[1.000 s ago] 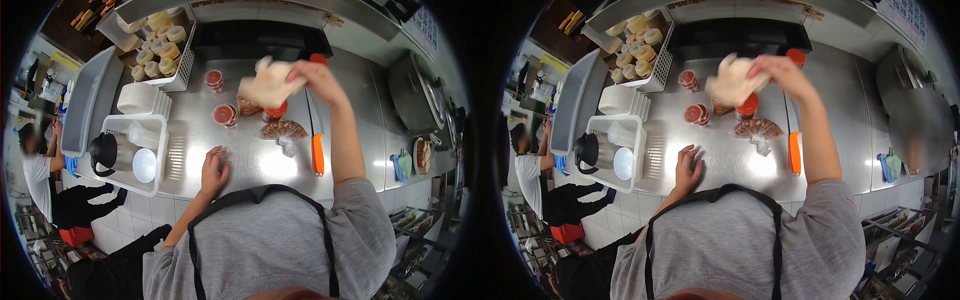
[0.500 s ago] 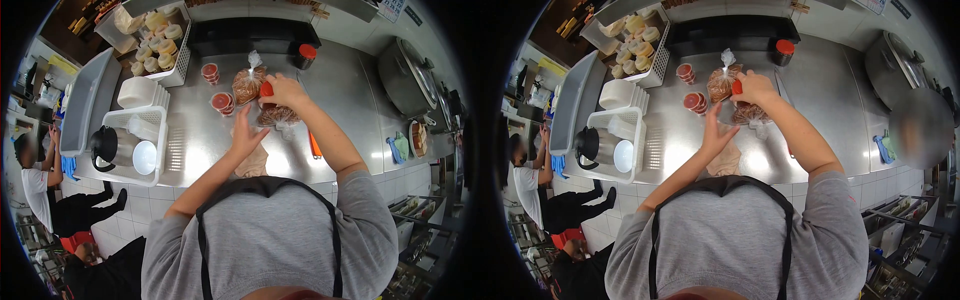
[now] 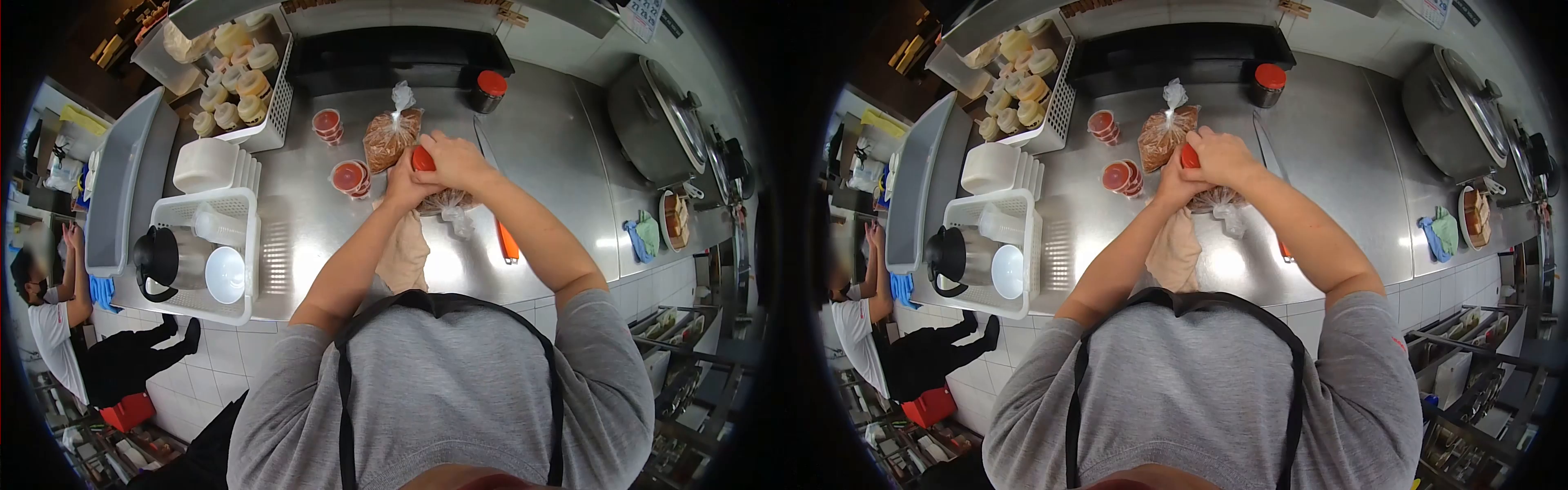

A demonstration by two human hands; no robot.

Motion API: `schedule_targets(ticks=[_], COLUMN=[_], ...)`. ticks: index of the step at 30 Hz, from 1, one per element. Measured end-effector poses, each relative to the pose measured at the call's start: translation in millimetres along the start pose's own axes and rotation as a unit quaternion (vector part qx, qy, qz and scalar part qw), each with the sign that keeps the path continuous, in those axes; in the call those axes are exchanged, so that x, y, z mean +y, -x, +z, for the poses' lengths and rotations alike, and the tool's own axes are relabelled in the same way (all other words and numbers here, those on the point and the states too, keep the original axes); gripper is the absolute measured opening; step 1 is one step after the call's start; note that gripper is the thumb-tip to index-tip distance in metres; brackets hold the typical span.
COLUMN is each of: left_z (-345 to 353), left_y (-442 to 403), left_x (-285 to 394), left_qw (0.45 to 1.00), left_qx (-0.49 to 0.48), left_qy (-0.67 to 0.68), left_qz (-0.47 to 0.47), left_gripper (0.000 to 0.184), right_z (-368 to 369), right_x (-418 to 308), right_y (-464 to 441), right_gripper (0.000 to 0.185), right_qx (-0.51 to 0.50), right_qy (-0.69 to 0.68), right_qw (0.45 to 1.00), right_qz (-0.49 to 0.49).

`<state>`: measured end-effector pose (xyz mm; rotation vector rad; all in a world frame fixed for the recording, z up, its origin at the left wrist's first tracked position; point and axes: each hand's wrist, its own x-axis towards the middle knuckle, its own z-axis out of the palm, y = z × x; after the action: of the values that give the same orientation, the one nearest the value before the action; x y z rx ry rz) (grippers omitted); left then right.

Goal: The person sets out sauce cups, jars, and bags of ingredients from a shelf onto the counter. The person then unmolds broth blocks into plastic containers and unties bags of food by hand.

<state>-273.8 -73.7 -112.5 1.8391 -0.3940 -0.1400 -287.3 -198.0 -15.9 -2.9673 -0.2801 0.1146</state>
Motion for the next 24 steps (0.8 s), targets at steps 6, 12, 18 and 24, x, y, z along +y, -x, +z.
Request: schedule_targets(ticks=[6,12,18,24], left_z=[4.2,0.0,6.9,-1.3], left_y=[-9.8,-5.4,-13.1,-5.4], left_x=[-21.2,-9.0,-23.3,-8.6], left_qw=[0.996,0.998,0.990,0.998], left_qx=[-0.009,-0.027,-0.032,-0.050], left_qy=[-0.013,0.028,0.116,0.046], left_qz=[0.087,0.043,0.069,0.012], left_gripper=[0.076,0.076,0.082,0.083], right_z=[-11.5,-34.1,-39.6,-35.3], right_x=[13.2,-1.0,-0.6,7.2], right_y=[-1.6,-16.8,-10.1,-7.9], right_gripper=[0.045,0.048,0.059,0.056], right_qx=[0.011,0.085,-0.124,-0.047], right_qy=[0.033,0.049,-0.028,0.017], right_qw=[0.976,0.974,0.973,0.990], right_qz=[-0.217,-0.203,-0.192,-0.131])
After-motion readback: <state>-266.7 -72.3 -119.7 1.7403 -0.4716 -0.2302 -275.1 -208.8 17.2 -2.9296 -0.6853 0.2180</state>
